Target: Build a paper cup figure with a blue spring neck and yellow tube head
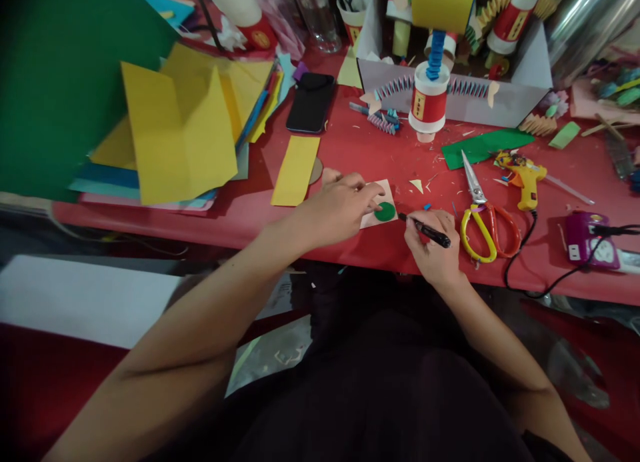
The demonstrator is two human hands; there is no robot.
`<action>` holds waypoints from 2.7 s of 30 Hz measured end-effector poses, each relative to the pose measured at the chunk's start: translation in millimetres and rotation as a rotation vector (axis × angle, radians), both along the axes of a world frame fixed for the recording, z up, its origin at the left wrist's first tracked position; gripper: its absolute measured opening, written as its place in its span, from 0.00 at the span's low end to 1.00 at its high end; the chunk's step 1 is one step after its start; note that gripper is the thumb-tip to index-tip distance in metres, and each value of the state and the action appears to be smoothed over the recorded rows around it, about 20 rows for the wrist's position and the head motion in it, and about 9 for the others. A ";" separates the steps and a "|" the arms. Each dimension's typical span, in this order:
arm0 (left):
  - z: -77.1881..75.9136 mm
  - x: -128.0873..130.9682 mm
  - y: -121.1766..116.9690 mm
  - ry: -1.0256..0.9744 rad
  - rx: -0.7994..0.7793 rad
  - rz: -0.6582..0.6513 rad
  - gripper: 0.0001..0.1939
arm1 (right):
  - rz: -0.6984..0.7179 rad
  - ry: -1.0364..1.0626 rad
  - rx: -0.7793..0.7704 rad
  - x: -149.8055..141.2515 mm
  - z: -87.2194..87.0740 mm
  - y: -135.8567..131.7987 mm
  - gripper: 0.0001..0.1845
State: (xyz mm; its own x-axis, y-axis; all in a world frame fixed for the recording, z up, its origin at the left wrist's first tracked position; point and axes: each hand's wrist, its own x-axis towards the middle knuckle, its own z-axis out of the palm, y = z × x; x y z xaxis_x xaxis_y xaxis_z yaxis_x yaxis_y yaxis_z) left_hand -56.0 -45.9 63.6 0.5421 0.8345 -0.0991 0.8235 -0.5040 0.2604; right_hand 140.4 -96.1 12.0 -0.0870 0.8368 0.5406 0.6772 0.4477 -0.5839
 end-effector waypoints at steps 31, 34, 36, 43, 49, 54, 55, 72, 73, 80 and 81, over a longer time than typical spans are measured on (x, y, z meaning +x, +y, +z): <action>-43.9 -18.6 -11.3 -0.209 0.174 0.360 0.17 | 0.244 -0.399 -0.088 -3.7 -11.1 -15.7 0.21; -47.2 -21.9 -27.5 -0.161 0.236 0.302 0.20 | 0.247 -0.379 -0.082 -4.5 -12.1 -16.0 0.22; -48.2 -24.0 -38.2 -0.141 0.245 0.282 0.20 | 0.246 -0.369 -0.077 -5.2 -12.2 -16.0 0.21; -50.5 -24.1 -51.2 -0.081 0.262 0.277 0.21 | 0.230 -0.408 -0.045 -6.3 -11.1 -16.0 0.18; -51.2 -22.4 -51.1 -0.065 0.249 0.282 0.23 | 0.240 -0.420 -0.047 -5.2 -13.4 -17.1 0.21; -51.1 -21.8 -52.9 -0.065 0.259 0.281 0.24 | 0.235 -0.439 -0.055 -4.0 -14.5 -17.7 0.21; -51.6 -21.8 -52.9 -0.067 0.259 0.276 0.24 | 0.235 -0.438 -0.066 -3.9 -14.5 -17.6 0.22; -47.7 -21.0 -49.0 -0.108 0.242 0.216 0.20 | 0.184 0.146 -0.114 -16.1 28.0 18.2 0.11; -47.3 -20.8 -48.6 -0.111 0.236 0.207 0.20 | 0.182 0.217 -0.150 -21.1 31.6 28.8 0.11; -47.6 -20.2 -46.8 -0.096 0.226 0.219 0.21 | 0.146 0.452 -0.422 -47.5 12.6 82.3 0.05; -47.8 -20.0 -46.7 -0.099 0.228 0.219 0.20 | 0.126 0.456 -0.426 -48.5 9.3 83.4 0.05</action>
State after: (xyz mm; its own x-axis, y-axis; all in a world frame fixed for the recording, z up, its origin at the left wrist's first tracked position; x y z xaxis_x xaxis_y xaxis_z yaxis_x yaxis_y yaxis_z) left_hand -76.0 -92.6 15.8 0.3449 0.9270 0.1474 0.8952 -0.3721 0.2454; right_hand 91.9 -12.7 21.3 -0.0383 0.9849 0.1689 0.2761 0.1728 -0.9454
